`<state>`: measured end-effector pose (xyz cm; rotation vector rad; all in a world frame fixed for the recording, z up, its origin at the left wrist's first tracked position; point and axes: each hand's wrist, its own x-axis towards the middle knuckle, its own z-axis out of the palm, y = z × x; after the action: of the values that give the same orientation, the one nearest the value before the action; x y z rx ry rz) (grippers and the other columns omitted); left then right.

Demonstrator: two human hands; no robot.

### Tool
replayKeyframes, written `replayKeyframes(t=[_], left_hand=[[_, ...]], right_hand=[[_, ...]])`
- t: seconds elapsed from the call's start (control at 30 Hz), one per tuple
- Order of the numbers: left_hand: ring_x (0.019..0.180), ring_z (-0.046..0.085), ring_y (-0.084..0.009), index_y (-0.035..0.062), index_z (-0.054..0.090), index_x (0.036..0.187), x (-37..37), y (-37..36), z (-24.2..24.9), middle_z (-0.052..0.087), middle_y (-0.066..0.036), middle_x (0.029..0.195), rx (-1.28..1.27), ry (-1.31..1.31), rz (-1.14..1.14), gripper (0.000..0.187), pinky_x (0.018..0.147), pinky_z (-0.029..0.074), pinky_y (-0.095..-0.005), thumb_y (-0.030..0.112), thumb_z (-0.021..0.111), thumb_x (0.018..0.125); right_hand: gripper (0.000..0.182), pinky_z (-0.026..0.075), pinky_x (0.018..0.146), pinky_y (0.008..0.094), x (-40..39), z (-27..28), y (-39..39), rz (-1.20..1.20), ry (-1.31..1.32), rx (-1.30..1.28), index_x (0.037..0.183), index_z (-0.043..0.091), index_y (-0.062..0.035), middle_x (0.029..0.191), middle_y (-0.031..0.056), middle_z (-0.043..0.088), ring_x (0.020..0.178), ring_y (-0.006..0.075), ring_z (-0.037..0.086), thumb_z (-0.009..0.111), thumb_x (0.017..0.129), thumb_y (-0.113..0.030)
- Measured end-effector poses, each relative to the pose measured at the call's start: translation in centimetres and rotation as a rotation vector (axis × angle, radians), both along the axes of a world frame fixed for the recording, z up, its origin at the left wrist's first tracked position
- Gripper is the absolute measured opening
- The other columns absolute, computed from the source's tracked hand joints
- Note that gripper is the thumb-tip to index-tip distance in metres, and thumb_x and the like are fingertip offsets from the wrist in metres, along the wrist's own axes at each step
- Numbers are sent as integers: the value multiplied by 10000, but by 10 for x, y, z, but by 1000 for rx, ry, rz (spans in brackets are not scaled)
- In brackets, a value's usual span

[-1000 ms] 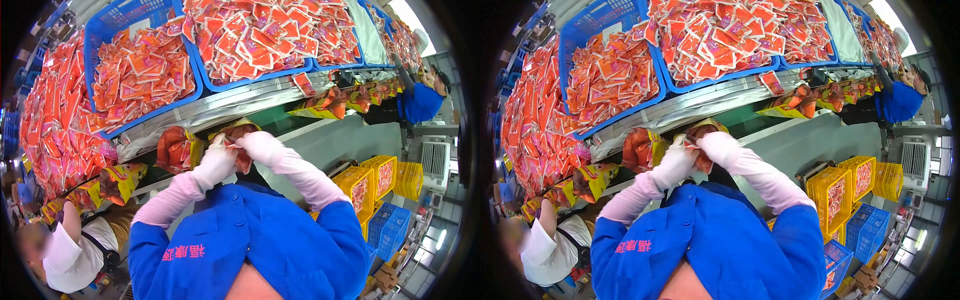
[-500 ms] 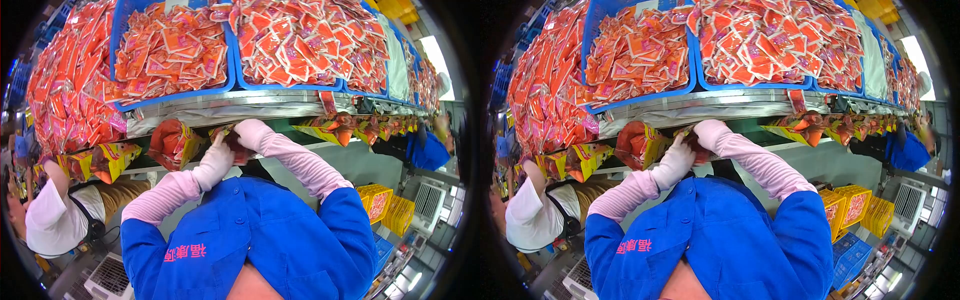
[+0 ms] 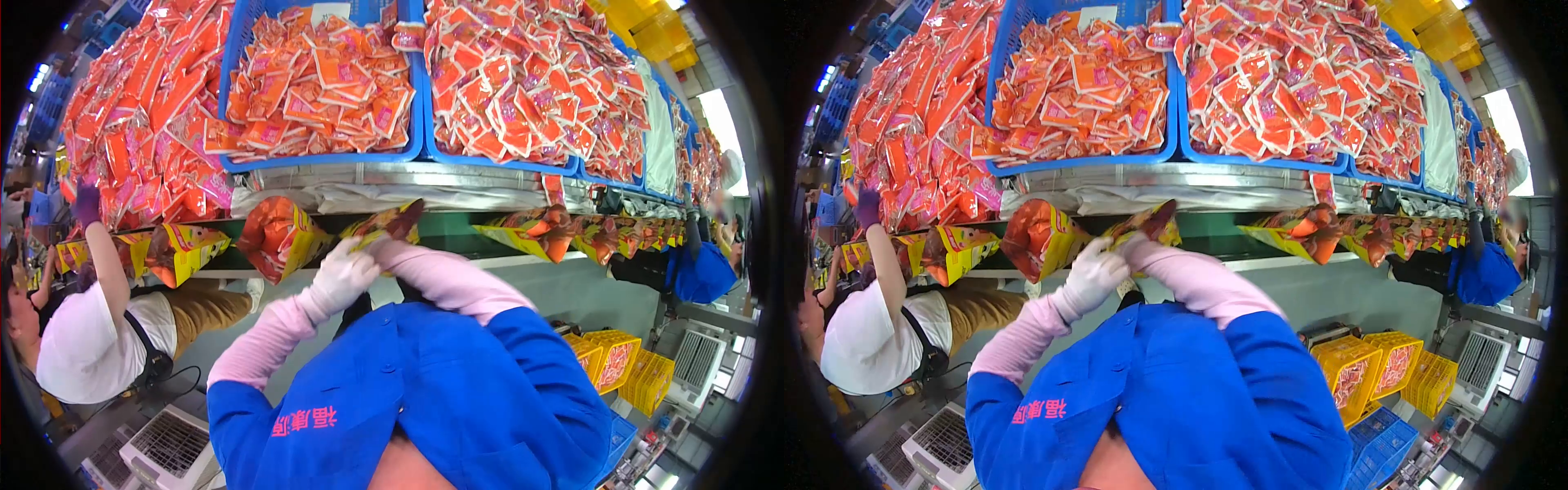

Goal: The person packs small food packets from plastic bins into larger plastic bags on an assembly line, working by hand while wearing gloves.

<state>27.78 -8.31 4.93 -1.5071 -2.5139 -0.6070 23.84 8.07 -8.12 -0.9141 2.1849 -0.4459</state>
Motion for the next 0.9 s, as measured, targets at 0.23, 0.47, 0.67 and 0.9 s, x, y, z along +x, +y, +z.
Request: replayKeyframes(t=[0.23, 0.47, 0.67, 0.9], left_hand=[[870, 647, -287, 93, 663, 862, -33, -13, 52, 664, -92, 847, -74, -303, 89, 250, 965, 439, -482, 244, 780, 701], [997, 656, -345, 78, 647, 1074, -218, 112, -12, 688, -141, 1013, -106, -62, 677, 335, 877, 508, -454, 338, 720, 874], [923, 697, -358, 101, 709, 1046, -258, 114, -48, 730, -162, 972, -52, -476, 786, 289, 827, 540, -459, 308, 706, 845], [844, 610, -52, 7, 715, 1167, -193, 72, 24, 722, 9, 992, 837, -899, 532, 243, 759, 488, -228, 21, 620, 943]], right_hand=[[305, 551, 841, 447, -28, 161, 19, -223, -70, 42, 1093, 725, -103, 1086, 164, 726, 999, 346, 699, 596, 875, -272], [448, 545, 847, 459, -126, 174, 249, -1120, 1072, 297, 1192, 638, -70, 1023, 154, 684, 1007, 372, 641, 743, 854, -344], [299, 538, 832, 461, -142, 180, 287, -1099, 811, 161, 1005, 749, -36, 894, 208, 710, 909, 377, 689, 668, 932, -314], [269, 450, 642, 300, -87, 223, 284, -1275, 463, -639, 1071, 691, -18, 744, 61, 640, 672, 115, 548, 665, 922, -240]])
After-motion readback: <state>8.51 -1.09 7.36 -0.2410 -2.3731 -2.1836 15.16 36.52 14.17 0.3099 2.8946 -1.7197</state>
